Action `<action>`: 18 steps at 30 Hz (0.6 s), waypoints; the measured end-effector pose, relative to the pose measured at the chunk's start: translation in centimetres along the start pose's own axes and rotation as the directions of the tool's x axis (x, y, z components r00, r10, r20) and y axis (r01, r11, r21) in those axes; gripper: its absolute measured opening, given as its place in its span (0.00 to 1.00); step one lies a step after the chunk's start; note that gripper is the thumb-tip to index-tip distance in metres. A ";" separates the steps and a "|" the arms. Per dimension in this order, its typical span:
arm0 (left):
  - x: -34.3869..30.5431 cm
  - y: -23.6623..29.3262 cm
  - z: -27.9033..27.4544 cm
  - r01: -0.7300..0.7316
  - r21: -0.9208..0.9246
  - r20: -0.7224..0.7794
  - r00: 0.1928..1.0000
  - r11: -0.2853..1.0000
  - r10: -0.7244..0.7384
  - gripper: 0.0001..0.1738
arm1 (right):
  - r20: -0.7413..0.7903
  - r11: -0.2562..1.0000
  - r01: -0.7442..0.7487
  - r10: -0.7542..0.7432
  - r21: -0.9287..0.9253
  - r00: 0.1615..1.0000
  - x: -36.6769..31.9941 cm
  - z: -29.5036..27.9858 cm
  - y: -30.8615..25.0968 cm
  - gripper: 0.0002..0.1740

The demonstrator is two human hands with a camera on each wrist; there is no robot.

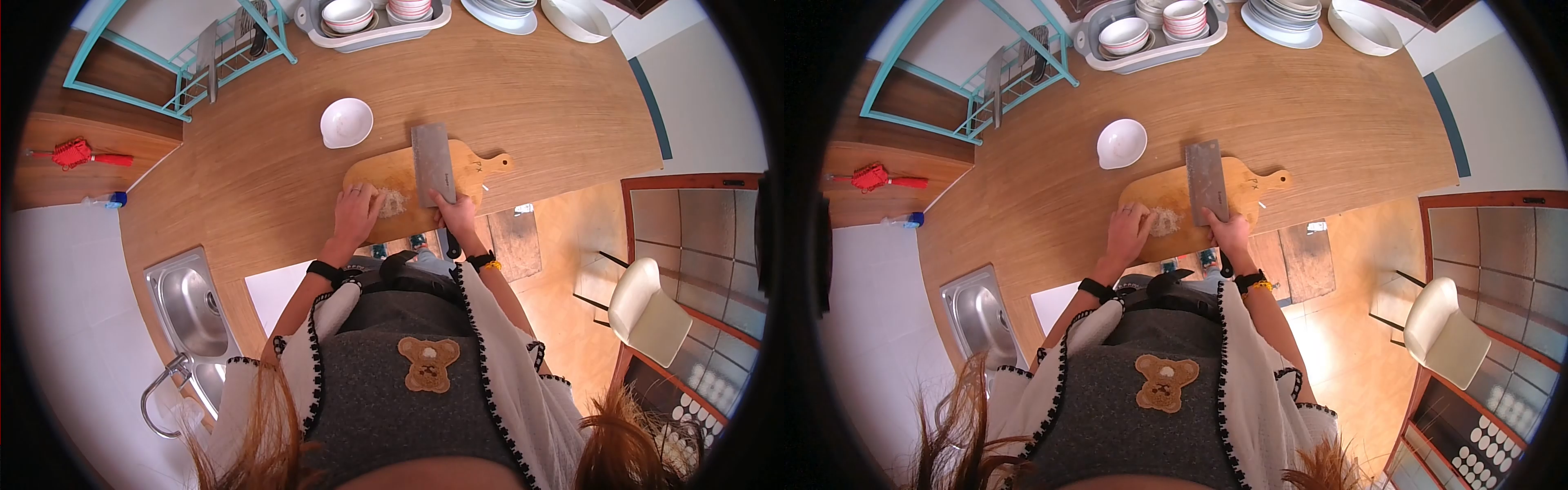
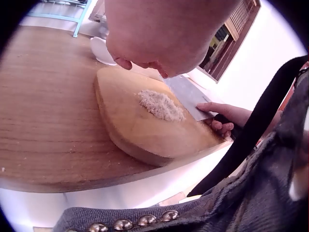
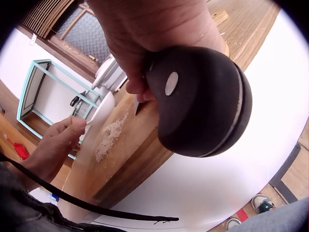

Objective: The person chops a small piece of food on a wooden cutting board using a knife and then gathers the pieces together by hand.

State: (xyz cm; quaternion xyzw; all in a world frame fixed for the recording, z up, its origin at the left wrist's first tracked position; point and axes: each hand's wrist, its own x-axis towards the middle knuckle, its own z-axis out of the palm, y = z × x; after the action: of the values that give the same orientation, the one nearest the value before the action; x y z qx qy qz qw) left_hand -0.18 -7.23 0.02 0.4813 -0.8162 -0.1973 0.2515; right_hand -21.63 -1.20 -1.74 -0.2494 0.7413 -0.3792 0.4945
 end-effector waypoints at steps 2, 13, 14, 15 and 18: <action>0.0 -0.1 -0.2 0.003 -0.042 0.006 1.000 0.999 -0.002 0.12 | -0.002 1.000 -0.001 0.001 0.010 1.000 0.1 0.1 0.2 0.21; -0.1 -0.1 -0.5 -0.025 -0.034 0.003 1.000 0.999 0.025 0.08 | 0.001 1.000 0.014 -0.014 0.024 1.000 -0.1 0.1 0.0 0.19; -0.1 -0.1 -0.5 -0.025 -0.034 0.002 1.000 0.999 0.025 0.08 | -0.001 1.000 0.011 -0.011 0.022 1.000 0.0 0.1 0.1 0.19; -0.2 -0.1 -0.6 -0.029 -0.022 0.017 0.999 0.999 0.030 0.07 | -0.003 1.000 0.008 -0.008 0.020 1.000 0.1 0.1 0.3 0.19; -0.2 -0.1 -0.6 -0.029 0.000 0.039 0.999 1.000 0.029 0.07 | 0.000 1.000 0.000 0.000 -0.002 1.000 -0.2 0.0 -0.1 0.19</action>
State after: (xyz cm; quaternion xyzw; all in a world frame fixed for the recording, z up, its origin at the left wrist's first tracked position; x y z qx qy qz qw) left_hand 0.27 -7.15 0.40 0.4656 -0.8279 -0.2029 0.2379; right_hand -21.52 -1.12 -1.56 -0.2499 0.7417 -0.3786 0.4941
